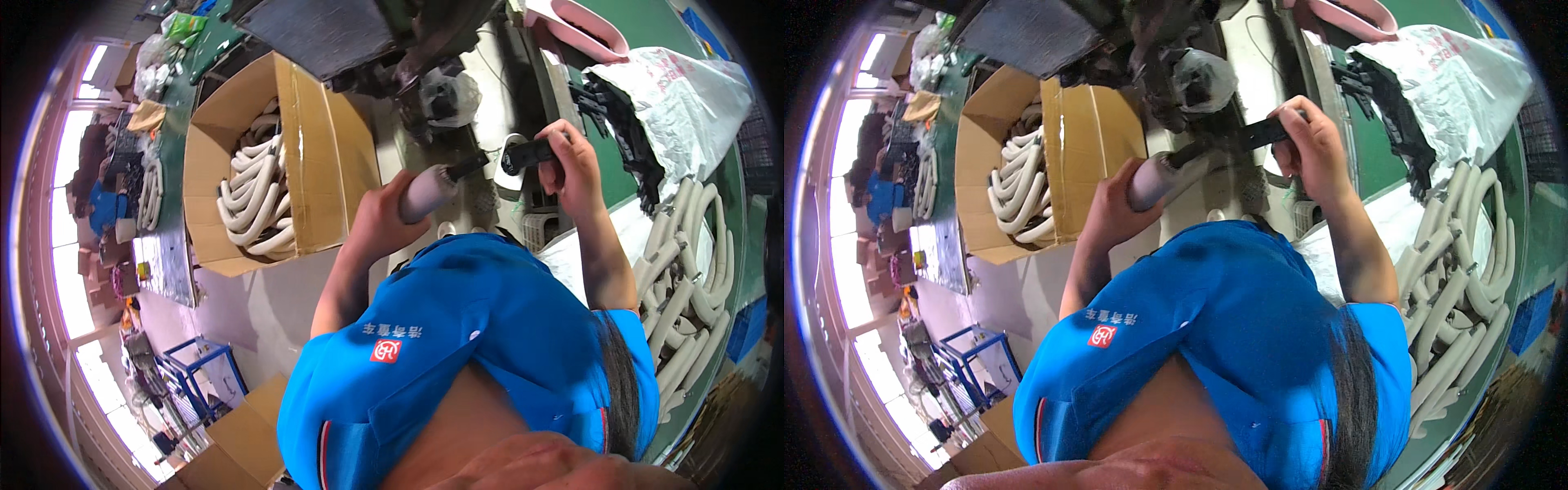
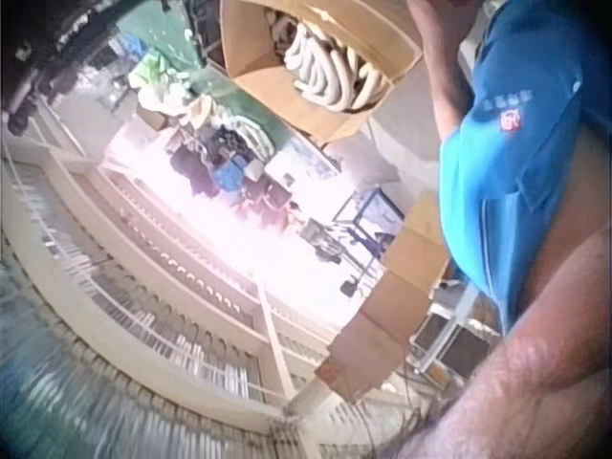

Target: The person repeatedly picks up a white hose and a black plastic clip, inserts the clip into the hose end, and places the assembled unit into a cardboard box. The person continues this repetitive assembly process throughout the clip.

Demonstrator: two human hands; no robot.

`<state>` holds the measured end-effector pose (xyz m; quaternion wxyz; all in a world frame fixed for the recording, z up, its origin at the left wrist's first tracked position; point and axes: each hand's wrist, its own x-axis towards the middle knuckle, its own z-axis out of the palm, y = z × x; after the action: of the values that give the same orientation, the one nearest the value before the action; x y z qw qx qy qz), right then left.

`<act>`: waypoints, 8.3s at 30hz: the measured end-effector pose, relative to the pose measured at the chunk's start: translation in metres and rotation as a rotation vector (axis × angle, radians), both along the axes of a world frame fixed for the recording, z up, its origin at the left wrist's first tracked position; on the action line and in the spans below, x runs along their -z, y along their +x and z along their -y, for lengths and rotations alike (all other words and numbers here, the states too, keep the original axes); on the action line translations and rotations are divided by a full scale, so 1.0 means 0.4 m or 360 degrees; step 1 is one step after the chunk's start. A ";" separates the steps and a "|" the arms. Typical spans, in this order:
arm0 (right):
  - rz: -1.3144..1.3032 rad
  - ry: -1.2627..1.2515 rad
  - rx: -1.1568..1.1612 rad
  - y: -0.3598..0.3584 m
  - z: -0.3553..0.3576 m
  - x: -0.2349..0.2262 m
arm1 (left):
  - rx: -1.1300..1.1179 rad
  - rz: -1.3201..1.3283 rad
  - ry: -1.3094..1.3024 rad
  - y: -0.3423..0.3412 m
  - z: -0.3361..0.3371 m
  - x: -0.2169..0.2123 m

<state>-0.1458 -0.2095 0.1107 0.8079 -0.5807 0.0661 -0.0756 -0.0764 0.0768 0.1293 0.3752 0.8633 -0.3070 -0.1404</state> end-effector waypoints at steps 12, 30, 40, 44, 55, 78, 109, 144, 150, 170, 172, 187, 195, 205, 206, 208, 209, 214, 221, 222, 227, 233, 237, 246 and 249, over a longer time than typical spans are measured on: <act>0.0104 0.0140 -0.0020 0.032 -0.153 0.018 | -0.0095 0.0051 0.0053 -0.011 -0.047 0.005; -0.0042 0.0133 0.0008 0.088 -0.191 0.021 | -0.0232 -0.0068 -0.0113 0.036 -0.114 0.029; -0.0141 -0.0033 -0.0234 0.086 -0.221 0.031 | 0.0031 -0.0441 0.0077 0.042 -0.119 0.027; -0.0220 0.0036 -0.0391 0.078 -0.242 0.091 | -0.0003 -0.0301 0.0160 0.029 -0.125 0.064; -0.0032 -0.2289 -0.0081 0.536 -0.081 0.551 | -0.0417 -0.0346 0.0077 0.025 -0.130 0.146; -0.0527 -0.1011 -0.0403 0.581 -0.097 0.466 | -0.0533 -0.0140 0.0153 0.004 -0.158 0.162; -0.0011 -0.2037 -0.0158 0.533 -0.132 0.203 | -0.0284 0.0405 0.0227 0.288 -0.062 0.123; -0.0147 -0.1787 0.0042 0.527 -0.156 0.274 | 0.0001 0.0384 0.0607 0.404 -0.012 0.149; -0.0285 -0.1597 0.0175 0.509 -0.161 0.291 | -0.0043 0.0387 0.0274 0.371 -0.106 0.174; -0.0089 -0.1086 0.0354 0.459 -0.230 0.125 | -0.0191 0.0300 0.0207 0.370 -0.173 0.148; -0.0124 -0.1219 0.0144 0.435 -0.200 0.112 | -0.0096 0.0233 0.0211 0.370 -0.176 0.115; -0.0445 -0.1142 -0.0362 -0.029 -0.274 0.148 | 0.0610 0.0296 0.0335 0.057 -0.187 0.094; -0.0121 -0.0906 -0.0135 -0.058 -0.234 0.215 | 0.0642 0.0226 0.0297 0.053 -0.075 0.127; -0.1198 -0.2646 0.1129 0.012 0.434 0.502 | -0.0868 -0.0650 -0.1425 0.098 -0.310 0.122; -0.1501 -0.2622 0.1011 0.004 0.467 0.524 | -0.0853 -0.0773 -0.1583 0.103 -0.333 0.110; -0.1586 -0.2608 0.0962 0.000 0.491 0.544 | -0.0743 -0.0975 -0.1855 0.114 -0.406 0.089; -0.1575 -0.2673 0.1006 0.001 0.489 0.551 | -0.0644 -0.1065 -0.1968 0.120 -0.447 0.083; -0.0977 -0.0780 0.0805 0.002 0.383 0.432 | -0.0481 -0.1206 -0.2361 0.113 -0.502 0.069; -0.0079 0.0495 -0.0439 -0.012 -0.010 0.067 | -0.0541 -0.1615 -0.2297 0.141 -0.417 0.179; -0.0008 0.0364 -0.0550 -0.014 -0.042 0.122 | -0.0583 -0.1918 -0.2344 0.143 -0.398 0.214; 0.0047 -0.0057 -0.1028 -0.013 -0.167 0.140 | -0.0775 -0.1359 0.0212 0.132 -0.369 0.576; -0.0297 0.0183 -0.0593 -0.017 -0.251 0.106 | 0.0165 -0.1785 -0.0928 0.083 -0.030 0.211; -0.0167 -0.0262 -0.0694 -0.030 -0.283 0.071 | 0.0558 -0.1155 -0.0728 0.078 0.118 -0.032; 0.0104 -0.0912 -0.0875 -0.077 -0.279 0.207 | 0.0854 -0.1442 -0.1295 0.066 0.277 -0.250; -0.0004 -0.1130 -0.0841 -0.084 -0.286 0.222 | 0.1086 -0.1671 -0.0967 0.131 0.290 -0.247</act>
<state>-0.1795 -0.0950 0.0219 0.5499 -0.8192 -0.1137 0.1161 -0.0238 -0.0391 0.2281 0.6339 0.3932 -0.3649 -0.5572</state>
